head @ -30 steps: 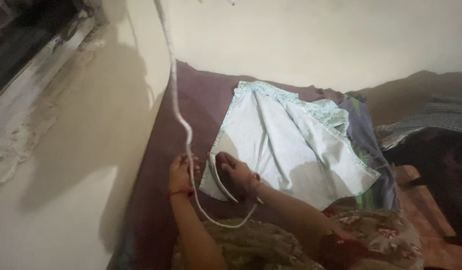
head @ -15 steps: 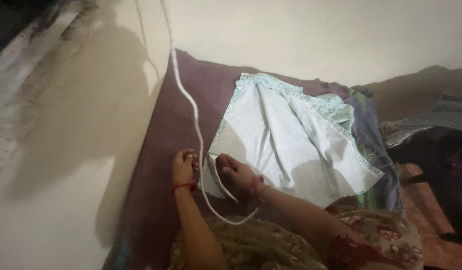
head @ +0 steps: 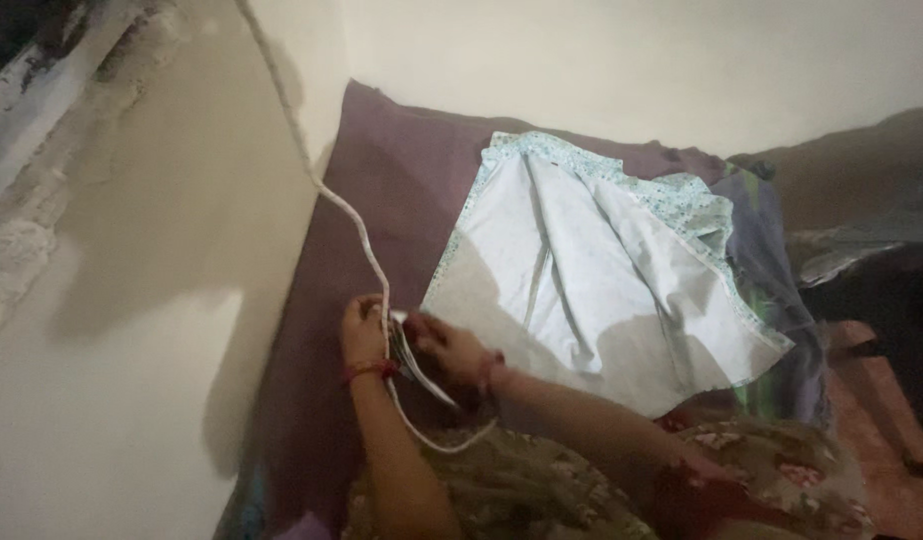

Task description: The person irons a light-colored patterned shirt on a purple-covered surface. They repeatedly smooth the fabric, use a red and white iron to press different sections, and flip the shirt to iron both sides and the sleeves.

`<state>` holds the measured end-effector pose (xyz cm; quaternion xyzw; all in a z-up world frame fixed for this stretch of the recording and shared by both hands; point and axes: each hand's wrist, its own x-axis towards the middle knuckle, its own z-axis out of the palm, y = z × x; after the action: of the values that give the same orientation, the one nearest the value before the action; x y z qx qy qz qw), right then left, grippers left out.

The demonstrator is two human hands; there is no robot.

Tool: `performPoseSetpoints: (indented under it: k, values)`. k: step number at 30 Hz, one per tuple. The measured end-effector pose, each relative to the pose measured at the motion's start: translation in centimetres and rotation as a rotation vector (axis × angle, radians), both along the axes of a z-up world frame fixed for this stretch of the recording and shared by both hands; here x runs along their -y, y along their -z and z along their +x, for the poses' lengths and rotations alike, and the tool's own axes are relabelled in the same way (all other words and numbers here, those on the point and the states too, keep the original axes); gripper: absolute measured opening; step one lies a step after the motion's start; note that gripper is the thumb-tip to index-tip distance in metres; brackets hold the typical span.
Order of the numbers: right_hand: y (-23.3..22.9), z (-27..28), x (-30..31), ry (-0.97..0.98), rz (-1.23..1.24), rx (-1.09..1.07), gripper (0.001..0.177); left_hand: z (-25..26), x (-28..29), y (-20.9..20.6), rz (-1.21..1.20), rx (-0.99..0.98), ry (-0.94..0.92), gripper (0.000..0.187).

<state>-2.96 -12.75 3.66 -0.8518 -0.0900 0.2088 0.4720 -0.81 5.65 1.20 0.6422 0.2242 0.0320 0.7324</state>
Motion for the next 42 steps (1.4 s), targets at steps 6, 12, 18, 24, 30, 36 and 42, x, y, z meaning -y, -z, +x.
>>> performPoseSetpoints:
  k: [6, 12, 18, 24, 30, 36, 42]
  values:
    - [-1.1, -0.1, -1.6, 0.028, -0.302, 0.009, 0.067, 0.7, 0.7, 0.4, -0.036, -0.085, -0.019, 0.016]
    - [-3.4, 4.2, -0.9, 0.269, 0.182, -0.026, 0.062, -0.1, -0.3, -0.2, -0.009, -0.046, -0.046, 0.020]
    - [-1.3, 3.8, 4.3, 0.427, -0.007, 0.146, 0.062, 0.1, 0.2, 0.4, -0.021, -0.092, -0.045, 0.019]
    - [1.2, 7.2, 4.8, 0.544, -0.072, 0.161, 0.059, 0.8, 0.5, 2.7, -0.194, 0.023, -0.125, 0.016]
    - [1.0, 13.5, 3.9, 0.643, -0.116, 0.142, 0.060, 1.0, 0.2, 0.8, 0.211, 0.089, -0.369, 0.024]
    - [2.3, 7.9, 6.6, 0.381, -0.081, 0.204, 0.060, -1.0, 3.7, -3.8, 1.144, 0.249, -0.523, 0.050]
    - [3.5, 1.9, 21.9, -0.204, -0.456, 0.459, 0.060, -1.7, 12.3, -4.5, 1.068, 0.354, 0.005, 0.041]
